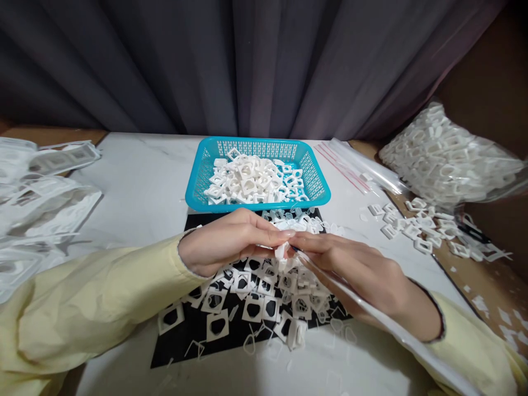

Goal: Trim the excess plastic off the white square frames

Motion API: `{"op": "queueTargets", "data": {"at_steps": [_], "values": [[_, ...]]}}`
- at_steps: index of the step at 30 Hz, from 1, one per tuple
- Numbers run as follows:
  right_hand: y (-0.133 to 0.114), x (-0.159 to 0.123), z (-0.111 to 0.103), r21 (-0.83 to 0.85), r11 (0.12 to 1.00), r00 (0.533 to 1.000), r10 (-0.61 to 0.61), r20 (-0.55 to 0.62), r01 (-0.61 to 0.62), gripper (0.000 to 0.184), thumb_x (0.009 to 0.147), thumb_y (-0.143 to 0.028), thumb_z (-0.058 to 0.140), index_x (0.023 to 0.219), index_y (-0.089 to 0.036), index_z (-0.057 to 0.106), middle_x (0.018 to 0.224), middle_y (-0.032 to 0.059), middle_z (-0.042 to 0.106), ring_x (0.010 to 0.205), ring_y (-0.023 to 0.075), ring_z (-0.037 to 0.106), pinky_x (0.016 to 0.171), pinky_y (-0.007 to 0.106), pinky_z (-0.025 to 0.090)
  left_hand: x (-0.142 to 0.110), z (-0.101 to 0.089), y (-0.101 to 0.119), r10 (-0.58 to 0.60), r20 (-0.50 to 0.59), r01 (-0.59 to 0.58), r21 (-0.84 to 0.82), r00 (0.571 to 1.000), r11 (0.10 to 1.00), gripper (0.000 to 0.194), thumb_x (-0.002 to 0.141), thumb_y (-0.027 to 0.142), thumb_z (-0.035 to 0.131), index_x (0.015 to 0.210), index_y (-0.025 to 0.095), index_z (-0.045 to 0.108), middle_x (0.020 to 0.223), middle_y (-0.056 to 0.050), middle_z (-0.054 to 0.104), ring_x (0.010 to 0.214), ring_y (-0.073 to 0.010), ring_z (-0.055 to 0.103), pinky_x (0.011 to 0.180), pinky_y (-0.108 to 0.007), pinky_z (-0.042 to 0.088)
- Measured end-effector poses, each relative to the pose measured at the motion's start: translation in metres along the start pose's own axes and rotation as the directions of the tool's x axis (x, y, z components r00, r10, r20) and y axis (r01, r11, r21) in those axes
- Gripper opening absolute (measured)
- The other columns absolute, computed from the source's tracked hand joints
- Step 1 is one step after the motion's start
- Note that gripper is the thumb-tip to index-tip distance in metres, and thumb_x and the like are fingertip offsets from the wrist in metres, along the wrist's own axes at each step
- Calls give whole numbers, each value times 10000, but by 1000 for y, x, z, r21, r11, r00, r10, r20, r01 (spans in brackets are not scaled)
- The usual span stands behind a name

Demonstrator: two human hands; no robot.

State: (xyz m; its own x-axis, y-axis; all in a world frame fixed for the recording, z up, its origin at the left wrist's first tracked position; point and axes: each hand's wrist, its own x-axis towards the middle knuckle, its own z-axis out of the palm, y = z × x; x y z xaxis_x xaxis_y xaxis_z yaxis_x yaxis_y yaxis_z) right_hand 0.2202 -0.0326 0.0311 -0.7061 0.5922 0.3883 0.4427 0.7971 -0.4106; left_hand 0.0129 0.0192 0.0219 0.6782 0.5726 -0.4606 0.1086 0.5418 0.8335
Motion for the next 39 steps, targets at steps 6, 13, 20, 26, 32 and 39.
{"op": "queueTargets", "data": {"at_steps": [6,13,20,26,32,39], "values": [[0,0,2,-57,998,1000,-17,24,18,214,908,-65,355,986,-111,549,1092,150,645,1112,188,568,895,294,521,0,0,0,-36,-12,36,-31,999,999,205,768,298,664,663,132,722,739,-42,674,725,-124,561,746,-240,416],[2,3,20,-389,896,966,-254,-55,214,223,838,-14,378,775,-40,590,1038,278,641,1138,330,529,914,424,506,5,-5,-5,-49,-26,44,-187,998,981,156,760,247,671,683,119,715,772,-52,671,770,-133,579,762,-245,439],[24,-1,35,-421,870,940,-326,-101,256,152,816,-34,414,840,-67,560,1114,279,608,1228,332,424,874,478,524,5,-2,-7,-18,-80,5,-159,997,987,184,774,297,664,706,137,723,771,-32,671,781,-116,574,815,-244,427],[29,-1,25,-157,987,964,-60,-261,19,139,812,-11,480,831,-145,514,1121,199,636,1164,231,532,907,396,525,4,5,-10,50,-59,-56,-107,997,993,198,814,303,620,765,145,729,892,-48,700,908,-141,584,898,-246,401],[11,1,9,142,982,955,158,-250,-126,145,806,-50,553,786,-185,504,1063,113,680,964,176,659,777,290,572,4,7,-10,127,-134,-138,-82,983,987,191,803,302,637,730,139,703,951,-63,707,1006,-185,583,955,-296,378],[7,4,10,181,977,966,149,-213,-111,131,824,-39,525,779,-161,539,1076,139,669,975,170,649,785,289,561,2,6,-11,177,-136,-184,-45,975,982,223,819,295,621,676,131,672,974,-62,696,1060,-204,565,948,-312,389]]}}
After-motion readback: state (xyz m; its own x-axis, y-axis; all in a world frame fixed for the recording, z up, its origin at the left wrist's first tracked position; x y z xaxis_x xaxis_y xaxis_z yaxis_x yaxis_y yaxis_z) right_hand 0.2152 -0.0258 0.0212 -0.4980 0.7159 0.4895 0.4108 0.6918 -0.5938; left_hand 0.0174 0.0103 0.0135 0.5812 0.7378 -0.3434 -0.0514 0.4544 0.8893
